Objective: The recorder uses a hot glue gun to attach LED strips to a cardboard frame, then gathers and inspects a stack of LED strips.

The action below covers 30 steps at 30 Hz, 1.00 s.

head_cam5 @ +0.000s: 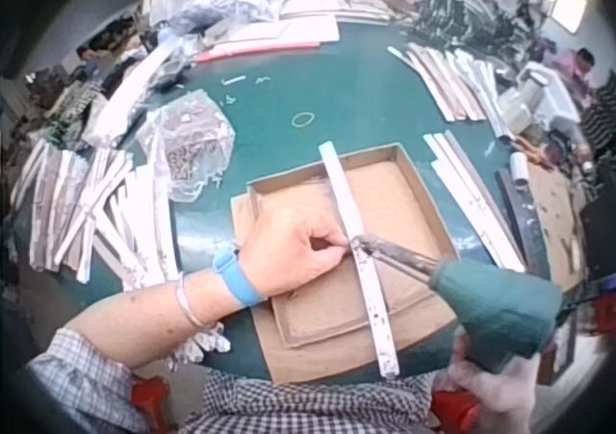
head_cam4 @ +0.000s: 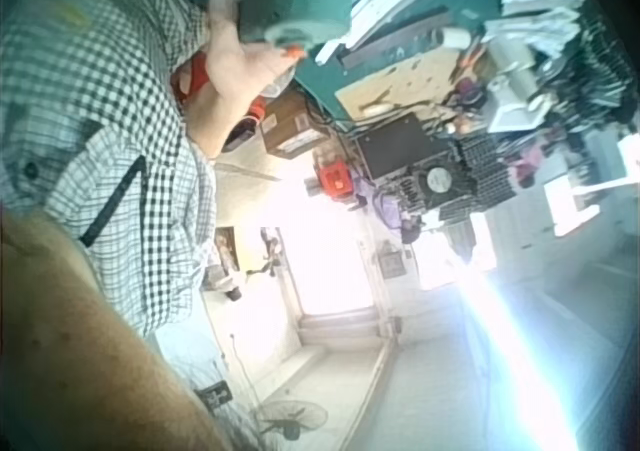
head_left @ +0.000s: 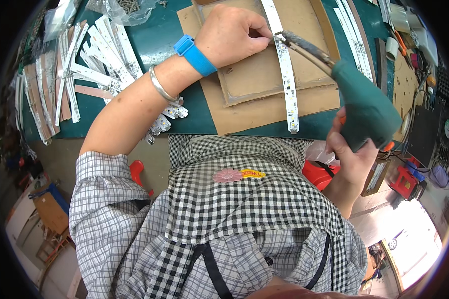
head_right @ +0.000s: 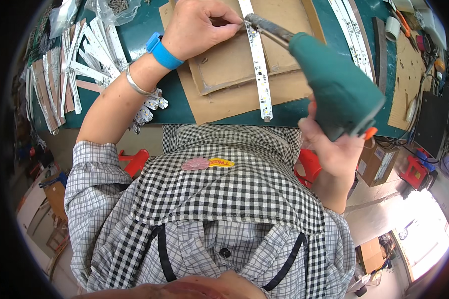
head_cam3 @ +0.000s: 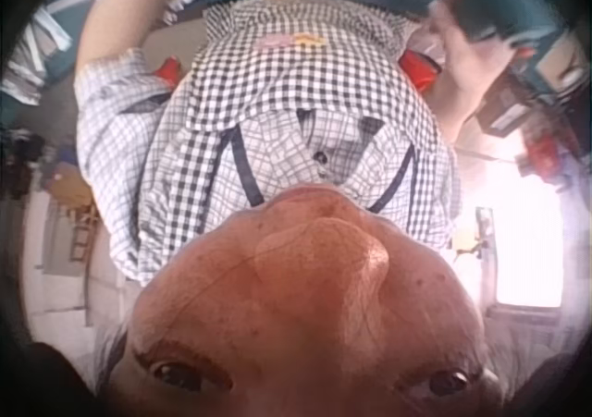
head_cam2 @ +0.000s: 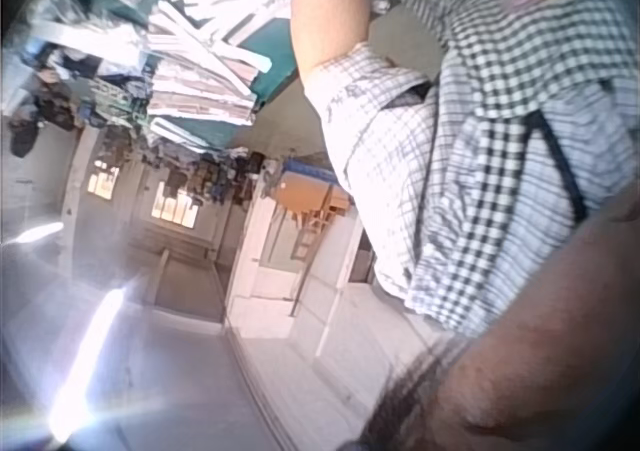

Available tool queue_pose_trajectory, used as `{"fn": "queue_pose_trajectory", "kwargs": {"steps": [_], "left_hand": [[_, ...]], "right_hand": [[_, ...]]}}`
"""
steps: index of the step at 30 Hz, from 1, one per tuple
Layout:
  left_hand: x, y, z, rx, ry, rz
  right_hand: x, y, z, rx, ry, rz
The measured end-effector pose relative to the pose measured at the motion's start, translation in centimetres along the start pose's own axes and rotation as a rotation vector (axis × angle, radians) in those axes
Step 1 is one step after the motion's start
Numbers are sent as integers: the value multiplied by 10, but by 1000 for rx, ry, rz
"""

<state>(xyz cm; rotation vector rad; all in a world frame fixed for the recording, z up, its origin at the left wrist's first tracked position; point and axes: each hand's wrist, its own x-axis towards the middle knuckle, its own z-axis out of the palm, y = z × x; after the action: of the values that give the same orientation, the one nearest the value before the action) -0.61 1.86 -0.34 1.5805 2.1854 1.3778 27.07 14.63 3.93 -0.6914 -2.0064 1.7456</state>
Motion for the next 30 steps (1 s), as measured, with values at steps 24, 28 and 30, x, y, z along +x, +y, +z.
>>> {"fn": "queue_pose_trajectory", "kwargs": {"steps": [24, 28, 30], "left_hand": [[1, -3, -4, 18, -134, -111], [7, 9, -20, 23, -167, -121], [11, 17, -31, 102, -176, -76]], "right_hand": [[4, 31, 59, 33, 76, -107], [5, 34, 55, 122, 120, -125], [6, 29, 55, 154, 152, -113]]}}
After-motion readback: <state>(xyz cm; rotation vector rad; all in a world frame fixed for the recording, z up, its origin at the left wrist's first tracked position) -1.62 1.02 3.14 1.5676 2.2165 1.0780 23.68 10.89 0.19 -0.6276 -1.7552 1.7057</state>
